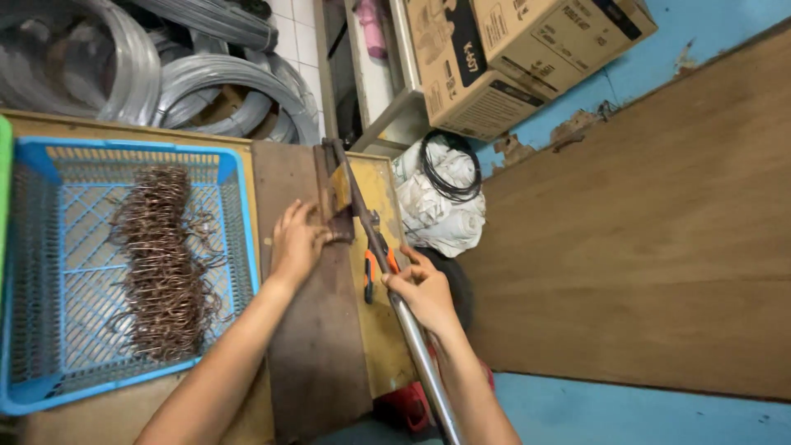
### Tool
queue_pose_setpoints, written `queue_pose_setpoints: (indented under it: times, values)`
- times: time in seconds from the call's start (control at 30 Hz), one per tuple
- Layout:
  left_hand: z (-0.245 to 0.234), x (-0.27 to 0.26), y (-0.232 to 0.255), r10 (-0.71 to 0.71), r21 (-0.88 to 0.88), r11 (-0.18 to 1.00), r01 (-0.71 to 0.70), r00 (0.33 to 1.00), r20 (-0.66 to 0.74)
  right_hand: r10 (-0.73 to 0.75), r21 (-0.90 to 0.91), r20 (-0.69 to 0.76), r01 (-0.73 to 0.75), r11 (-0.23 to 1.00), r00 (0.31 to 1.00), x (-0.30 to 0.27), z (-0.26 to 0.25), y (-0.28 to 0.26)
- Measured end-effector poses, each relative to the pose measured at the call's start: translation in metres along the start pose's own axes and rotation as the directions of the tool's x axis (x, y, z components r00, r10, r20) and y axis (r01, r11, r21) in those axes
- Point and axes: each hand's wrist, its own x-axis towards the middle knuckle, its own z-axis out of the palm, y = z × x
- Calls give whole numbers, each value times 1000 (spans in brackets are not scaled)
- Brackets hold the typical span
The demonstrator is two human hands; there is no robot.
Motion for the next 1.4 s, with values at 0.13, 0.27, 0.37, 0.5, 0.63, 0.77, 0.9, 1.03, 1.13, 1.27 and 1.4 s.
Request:
queue_pose_setpoints:
  times: [0.13, 0.27, 0.37, 0.5, 0.63, 0.77, 0.9, 1.03, 1.13, 1.27, 1.4]
  values:
    - [-24, -44, -9, 76, -49, 996, -78, 996, -43, 11, -141, 25, -8, 990, 1000, 1, 24, 66]
    - [-79, -89, -16, 202, -222, 944, -244, 960, -193, -27, -126, -19, 24, 992, 999, -5, 57, 114]
    - [-123, -111, -31, 249, -212, 928, -307, 932, -263, -50, -102, -58, 44, 994, 997, 2, 76, 147]
    - [-163, -146, -56, 170, -50, 982, -184, 963, -210, -87, -290, -189, 29, 956, 978, -1, 90, 167]
    - [-172, -141, -68, 153, 35, 988, -149, 973, -174, -208, -271, -242, 140, 952, 948, -54, 132, -6]
    - [-181, -126, -78, 154, 158, 977, -142, 986, -71, -725, -297, -44, 683, 667, 688, -34, 193, -12]
    - [-179, -116, -111, 220, 306, 934, -183, 971, -93, -837, -356, 84, 801, 482, 541, -13, 237, -16]
    - [-179, -105, -108, 272, 349, 912, -216, 955, -119, -832, -352, 163, 819, 452, 530, 0, 251, -17]
    - [-189, -109, -91, 265, 314, 927, -206, 951, -160, -790, -443, 223, 781, 440, 571, 2, 256, -11]
    - [-214, -129, -92, 171, 121, 981, -149, 964, -201, -807, -445, 70, 742, 501, 586, 10, 266, -12]
    - [-248, -166, -134, 180, 102, 983, -151, 894, -410, -864, -260, 4, 834, 486, 504, 21, 294, -55]
